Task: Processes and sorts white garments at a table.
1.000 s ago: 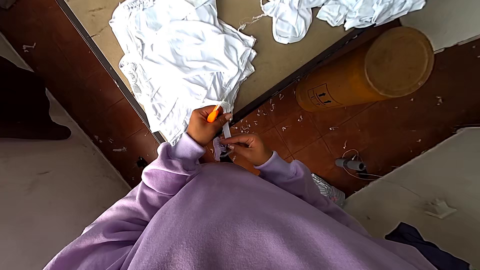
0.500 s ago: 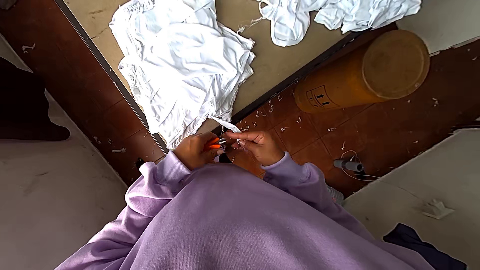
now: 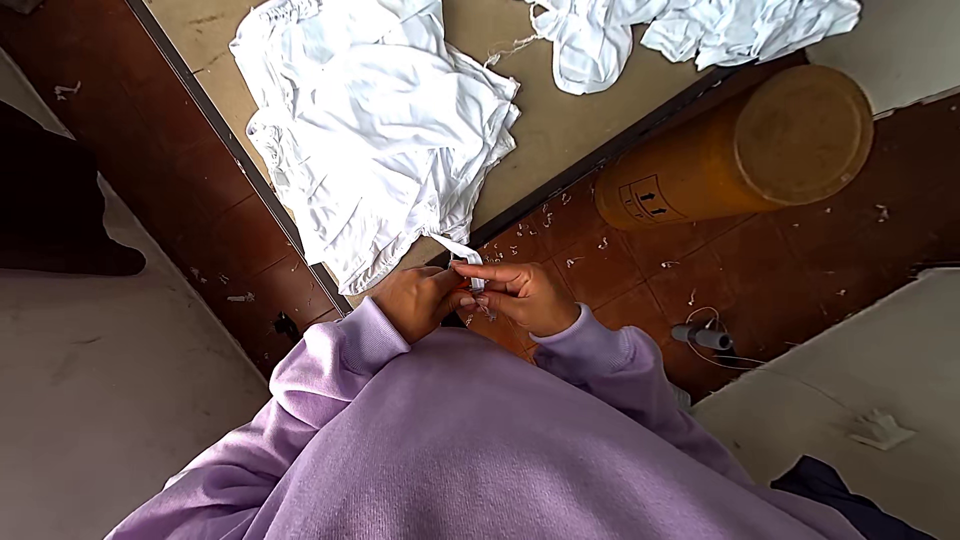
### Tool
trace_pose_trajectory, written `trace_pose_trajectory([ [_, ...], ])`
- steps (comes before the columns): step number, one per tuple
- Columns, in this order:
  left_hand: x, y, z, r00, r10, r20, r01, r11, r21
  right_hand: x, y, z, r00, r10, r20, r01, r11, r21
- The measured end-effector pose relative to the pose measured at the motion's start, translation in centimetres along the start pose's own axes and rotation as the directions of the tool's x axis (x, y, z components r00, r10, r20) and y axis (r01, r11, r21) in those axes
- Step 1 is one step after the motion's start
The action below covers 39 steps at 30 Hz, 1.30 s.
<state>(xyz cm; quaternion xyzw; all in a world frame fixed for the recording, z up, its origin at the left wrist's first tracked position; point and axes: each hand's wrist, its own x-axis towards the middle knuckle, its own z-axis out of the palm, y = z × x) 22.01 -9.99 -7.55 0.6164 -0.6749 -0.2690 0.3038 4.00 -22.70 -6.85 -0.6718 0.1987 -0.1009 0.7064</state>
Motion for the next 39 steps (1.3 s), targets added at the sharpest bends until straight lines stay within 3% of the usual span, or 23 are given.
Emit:
trace_pose_trajectory([
  [6, -0.4, -0.5, 0.0, 0.999, -0.044, 0.003, 0.044, 0.997, -0.059, 0.0, -0.3, -0.1, 1.000, 0.011, 0.019, -0.011, 1.000, -0.004],
  [20, -0.2, -0.4, 0.4, 0.996, 0.053, -0.071, -0.061, 0.991, -0.120, 0.3, -0.3, 0.0, 0.995, 0.047, 0.088, -0.052, 0.997, 0.052],
  [23, -0.6, -0.8, 0.1, 0.994, 0.080, -0.078, -0.092, 0.981, -0.171, -0.7, -0.7, -0.8, 0.991, 0.071, 0.117, -0.071, 0.997, -0.005],
  [26, -1.0, -1.5, -0.9, 0.994, -0.074, -0.076, 0.060, 0.984, -0.170, -3.0, -0.8, -3.3, 0.968, 0.206, 0.140, -0.176, 0.964, -0.200],
  [28, -0.5, -2.3, -1.2, 0.972, -0.202, -0.121, 0.185, 0.974, -0.132, -4.4, 0.2, -5.3, 0.882, 0.439, 0.174, -0.353, 0.858, -0.373],
  [31, 1.9, -4.0, -1.3, 0.899, -0.364, -0.243, 0.365, 0.930, -0.042, -5.7, 3.3, -6.6, 0.637, 0.737, 0.226, -0.537, 0.634, -0.557],
  [33, 4.3, -4.8, -1.9, 0.836, -0.516, -0.185, 0.530, 0.847, 0.032, -6.6, 5.8, -6.9, 0.463, 0.864, 0.197, -0.517, 0.444, -0.732],
  [35, 6.3, -5.3, -2.4, 0.787, -0.616, -0.036, 0.615, 0.780, 0.116, -7.5, 8.0, -7.0, 0.332, 0.943, 0.002, -0.388, 0.138, -0.911],
  [36, 6.8, -5.4, -2.5, 0.773, -0.634, 0.034, 0.623, 0.768, 0.150, -7.5, 8.1, -6.8, 0.326, 0.939, -0.108, -0.372, 0.022, -0.928],
  [37, 6.9, -5.2, -2.6, 0.768, -0.633, 0.099, 0.614, 0.771, 0.167, -7.0, 7.2, -6.6, 0.353, 0.919, -0.176, -0.410, -0.017, -0.912],
  [39, 6.2, -4.4, -2.4, 0.787, -0.577, 0.217, 0.561, 0.816, 0.138, -5.5, 4.9, -6.2, 0.517, 0.836, -0.184, -0.453, 0.085, -0.887],
])
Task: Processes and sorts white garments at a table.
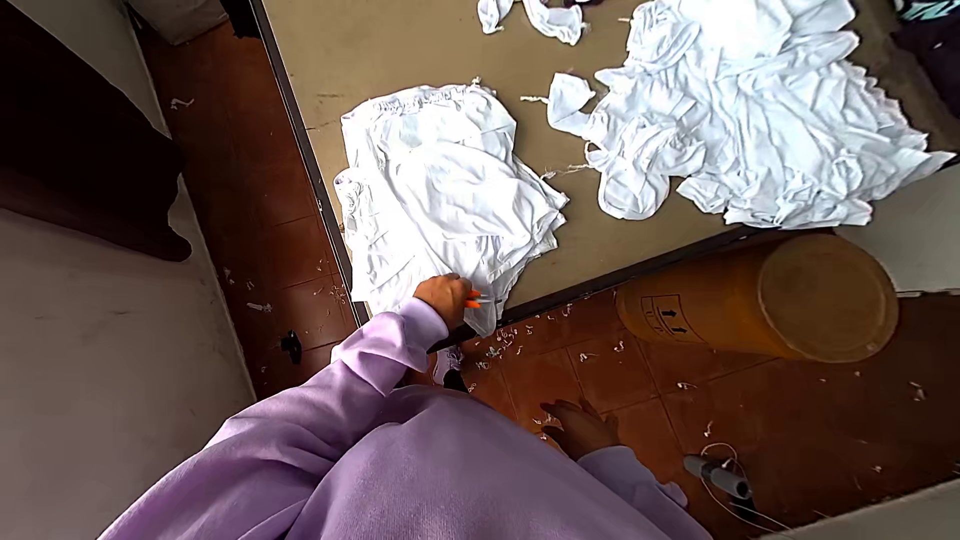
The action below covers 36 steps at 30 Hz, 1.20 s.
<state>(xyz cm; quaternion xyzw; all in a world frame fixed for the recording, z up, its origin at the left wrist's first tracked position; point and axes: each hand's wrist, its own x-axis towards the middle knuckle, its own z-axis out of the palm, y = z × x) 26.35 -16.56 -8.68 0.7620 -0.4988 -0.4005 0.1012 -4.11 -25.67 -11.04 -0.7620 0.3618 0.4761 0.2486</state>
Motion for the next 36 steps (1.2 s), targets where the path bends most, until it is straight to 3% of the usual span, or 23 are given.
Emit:
trace_pose_trajectory([
  [1, -1.0, 0.2, 0.4, 0.995, 0.056, 0.081, -0.053, 0.998, -0.031, -0.3, -0.6, -0.8, 0.986, -0.099, -0.132, 0.108, 0.992, 0.060],
  [2, -2.1, 0.4, 0.8, 0.977, 0.112, 0.183, -0.104, 0.993, -0.058, 0.0, -1.1, -1.2, 0.927, -0.215, -0.307, 0.259, 0.959, 0.110],
  [5, -5.4, -0.1, 2.9, 0.851, 0.135, 0.507, -0.145, 0.989, -0.020, 1.0, -4.4, -3.3, 0.664, -0.395, -0.634, 0.562, 0.823, 0.076],
  [8, -7.8, -3.3, 5.8, 0.769, -0.101, 0.631, 0.023, 0.991, 0.131, 1.7, -7.8, -6.3, 0.502, -0.503, -0.704, 0.653, 0.754, -0.073],
  [10, -9.4, -5.5, 6.5, 0.724, -0.230, 0.651, 0.143, 0.972, 0.184, 1.8, -9.6, -7.6, 0.463, -0.549, -0.696, 0.673, 0.728, -0.126],
  [14, -12.4, -8.9, 5.8, 0.649, -0.366, 0.667, 0.269, 0.930, 0.248, 2.1, -11.7, -9.1, 0.440, -0.595, -0.673, 0.714, 0.686, -0.140],
  [17, -13.5, -11.0, 5.7, 0.630, -0.442, 0.639, 0.360, 0.895, 0.263, 3.9, -12.2, -10.3, 0.424, -0.526, -0.738, 0.724, 0.686, -0.073],
  [22, -14.0, -12.0, 3.4, 0.688, -0.442, 0.575, 0.426, 0.888, 0.173, 7.5, -12.9, -15.3, 0.399, -0.345, -0.850, 0.657, 0.754, 0.003],
  [28, -14.0, -11.0, -1.8, 0.758, -0.507, 0.410, 0.490, 0.858, 0.155, 10.1, -16.2, -20.6, 0.423, -0.358, -0.832, 0.607, 0.794, -0.034],
  [29, -13.9, -10.8, -2.7, 0.777, -0.497, 0.386, 0.485, 0.864, 0.134, 10.6, -16.8, -21.3, 0.434, -0.366, -0.823, 0.586, 0.809, -0.051],
  [32, -13.1, -10.0, -4.7, 0.846, -0.470, 0.254, 0.472, 0.880, 0.056, 11.4, -18.3, -22.8, 0.598, -0.383, -0.704, 0.483, 0.873, -0.065],
  [33, -12.7, -9.8, -5.1, 0.874, -0.449, 0.187, 0.454, 0.891, 0.018, 11.5, -18.6, -23.1, 0.622, -0.384, -0.683, 0.462, 0.884, -0.076],
  [36, -11.4, -9.5, -5.9, 0.944, -0.325, -0.050, 0.320, 0.943, -0.088, 11.6, -18.3, -23.0, 0.609, -0.404, -0.683, 0.484, 0.871, -0.082],
])
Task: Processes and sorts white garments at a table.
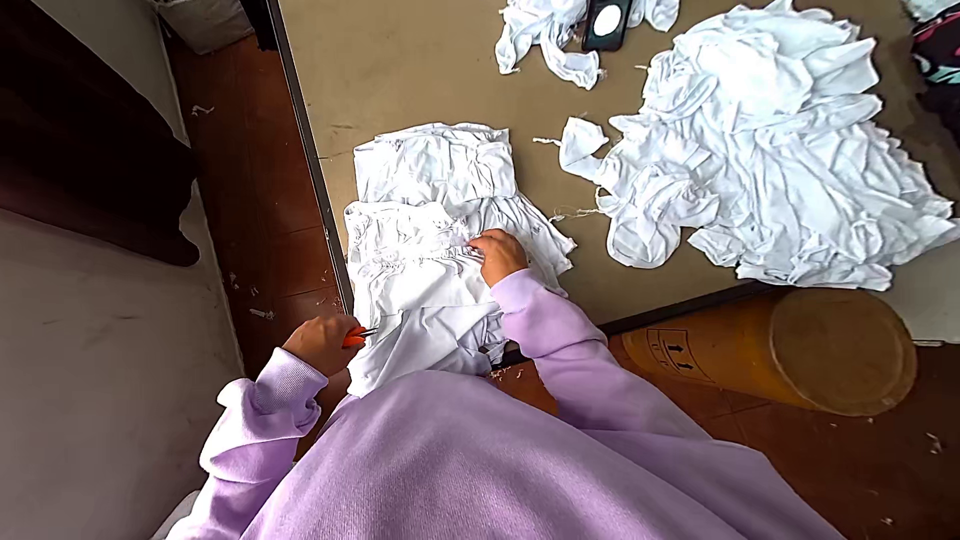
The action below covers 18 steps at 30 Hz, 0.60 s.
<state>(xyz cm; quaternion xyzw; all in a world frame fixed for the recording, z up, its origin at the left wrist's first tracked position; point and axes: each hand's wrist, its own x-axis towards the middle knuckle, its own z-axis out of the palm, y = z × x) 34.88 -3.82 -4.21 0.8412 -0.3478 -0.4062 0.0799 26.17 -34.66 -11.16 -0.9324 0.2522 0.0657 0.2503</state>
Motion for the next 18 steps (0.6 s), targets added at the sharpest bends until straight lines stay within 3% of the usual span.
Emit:
trace_pose_trajectory([
  [5, 2.6, 0.8, 0.4, 0.904, 0.279, -0.324, -0.327, 0.939, -0.102, -1.7, 3.4, 0.8, 0.971, -0.037, -0.235, 0.101, 0.959, 0.266],
  [8, 4.3, 1.8, 0.5, 0.834, 0.360, -0.418, -0.452, 0.880, -0.145, -3.2, 3.6, 0.2, 0.935, 0.110, -0.338, 0.126, 0.787, 0.604],
  [10, 5.3, 3.1, 0.1, 0.791, 0.411, -0.453, -0.515, 0.847, -0.133, -4.3, 3.0, -0.4, 0.917, 0.152, -0.369, 0.190, 0.646, 0.739],
  [14, 6.9, 6.0, -1.0, 0.700, 0.513, -0.497, -0.617, 0.784, -0.061, -5.6, 2.0, -1.0, 0.904, 0.045, -0.424, 0.361, 0.449, 0.817],
  [18, 8.4, 8.0, -2.1, 0.599, 0.589, -0.542, -0.699, 0.715, 0.004, -6.1, 1.2, -2.0, 0.889, -0.112, -0.445, 0.454, 0.347, 0.821],
])
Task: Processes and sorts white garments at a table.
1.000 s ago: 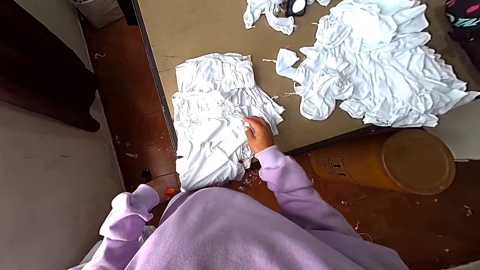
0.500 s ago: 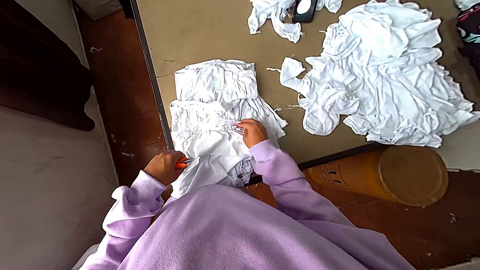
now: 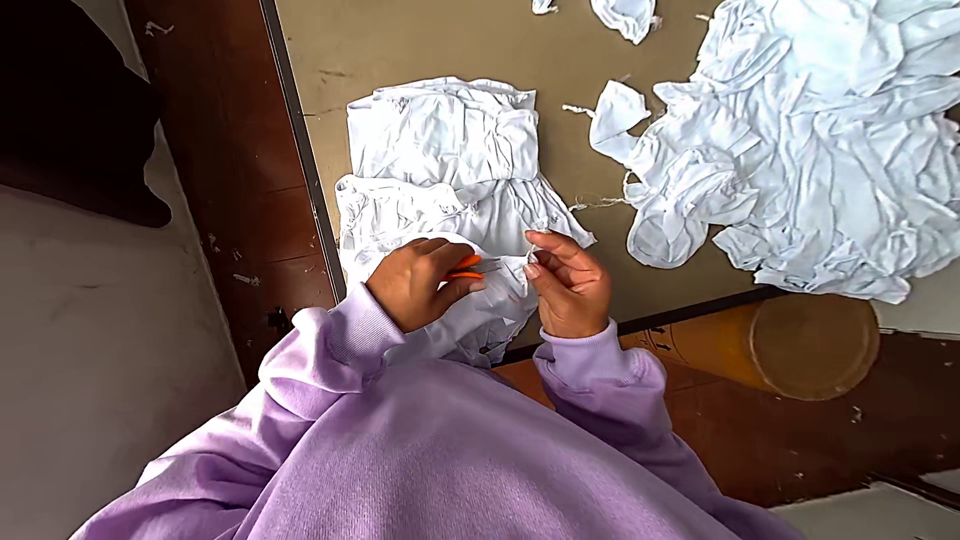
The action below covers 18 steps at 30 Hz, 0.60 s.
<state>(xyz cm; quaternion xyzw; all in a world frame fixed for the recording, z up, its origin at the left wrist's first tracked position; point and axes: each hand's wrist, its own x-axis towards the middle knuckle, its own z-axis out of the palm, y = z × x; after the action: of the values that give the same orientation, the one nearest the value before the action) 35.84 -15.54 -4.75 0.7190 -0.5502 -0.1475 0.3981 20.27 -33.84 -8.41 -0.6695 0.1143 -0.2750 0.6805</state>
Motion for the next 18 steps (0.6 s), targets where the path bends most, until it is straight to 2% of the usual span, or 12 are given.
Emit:
trace_pose_trajectory([
  [6, 1.9, 0.2, 0.5, 0.998, 0.064, 0.021, -0.064, 0.997, -0.037, 0.0, -1.3, 1.0, 0.993, -0.076, 0.085, 0.077, 0.997, -0.005],
  [11, 2.0, 0.1, 0.8, 0.992, 0.122, 0.027, -0.121, 0.992, -0.042, -0.3, -1.6, 1.6, 0.990, -0.070, 0.123, 0.070, 0.998, 0.011],
  [13, 1.4, -0.4, 0.6, 0.994, 0.105, -0.022, -0.106, 0.993, -0.053, -0.6, -1.9, 1.1, 0.988, -0.077, 0.131, 0.085, 0.995, -0.057],
  [14, 0.8, -0.9, 0.3, 0.996, 0.067, -0.058, -0.070, 0.996, -0.051, -0.9, -2.2, 0.2, 0.987, -0.078, 0.140, 0.099, 0.983, -0.156],
  [15, 0.0, -1.5, -0.2, 0.996, 0.006, -0.085, -0.010, 0.999, -0.045, -1.4, -2.6, -1.3, 0.987, -0.065, 0.147, 0.108, 0.943, -0.314],
  [16, -1.1, -2.5, -0.9, 0.992, -0.070, -0.109, 0.066, 0.997, -0.035, -2.2, -3.3, -3.2, 0.989, -0.018, 0.146, 0.092, 0.850, -0.518],
  [17, -2.4, -3.5, -1.6, 0.978, -0.159, -0.134, 0.156, 0.987, -0.028, -3.1, -4.2, -5.2, 0.985, 0.109, 0.132, 0.023, 0.680, -0.733],
  [18, -3.9, -4.6, -2.2, 0.953, -0.256, -0.162, 0.255, 0.967, -0.026, -3.9, -5.2, -7.1, 0.937, 0.336, 0.097, -0.073, 0.460, -0.885],
])
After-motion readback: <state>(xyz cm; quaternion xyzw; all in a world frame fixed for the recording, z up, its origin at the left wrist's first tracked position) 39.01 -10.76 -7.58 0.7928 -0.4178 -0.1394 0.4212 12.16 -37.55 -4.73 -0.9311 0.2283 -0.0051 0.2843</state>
